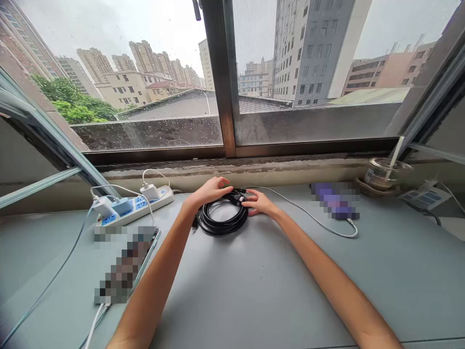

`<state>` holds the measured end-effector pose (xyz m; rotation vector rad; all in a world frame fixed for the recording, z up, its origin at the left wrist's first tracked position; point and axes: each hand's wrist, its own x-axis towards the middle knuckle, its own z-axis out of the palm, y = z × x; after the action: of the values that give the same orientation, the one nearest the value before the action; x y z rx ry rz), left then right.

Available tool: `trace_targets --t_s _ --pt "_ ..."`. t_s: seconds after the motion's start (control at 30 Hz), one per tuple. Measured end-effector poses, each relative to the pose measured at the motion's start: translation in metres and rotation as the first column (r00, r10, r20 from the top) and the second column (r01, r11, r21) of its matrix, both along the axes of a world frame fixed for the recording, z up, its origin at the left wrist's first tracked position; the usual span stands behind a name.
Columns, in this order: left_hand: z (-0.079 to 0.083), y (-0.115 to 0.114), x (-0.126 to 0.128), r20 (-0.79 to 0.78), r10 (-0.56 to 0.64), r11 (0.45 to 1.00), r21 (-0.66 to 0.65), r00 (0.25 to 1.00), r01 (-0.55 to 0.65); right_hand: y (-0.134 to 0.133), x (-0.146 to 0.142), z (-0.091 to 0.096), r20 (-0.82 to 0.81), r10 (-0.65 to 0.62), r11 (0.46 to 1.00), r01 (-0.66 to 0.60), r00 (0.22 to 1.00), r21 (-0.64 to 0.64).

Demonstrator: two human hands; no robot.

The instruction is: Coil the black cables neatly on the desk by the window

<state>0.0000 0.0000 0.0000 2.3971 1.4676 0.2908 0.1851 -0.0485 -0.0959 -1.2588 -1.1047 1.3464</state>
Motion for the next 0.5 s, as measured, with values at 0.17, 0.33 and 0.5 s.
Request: trace_targets --t_s 0.17,0.33,0.5 --pt "-0.009 -0.018 0.011 -0.157 -0.092 0.988 -0.140 0.983 0.070 -0.004 -0.017 -0.006 -0.145 0.157 0.987 -0.158 0.977 0.007" --pt "-0.029 -0.029 0.030 -0.300 -0.069 0.994 -0.097 0.951 0.041 0.002 -0.008 -0.016 -0.247 0.172 0.984 -0.180 0.954 -0.010" --pt "-0.047 -0.033 0.042 -0.305 -0.010 1.000 -0.027 0.952 0.002 0.008 0.000 -0.025 -0.331 0.165 0.982 -0.188 0.929 -0.037"
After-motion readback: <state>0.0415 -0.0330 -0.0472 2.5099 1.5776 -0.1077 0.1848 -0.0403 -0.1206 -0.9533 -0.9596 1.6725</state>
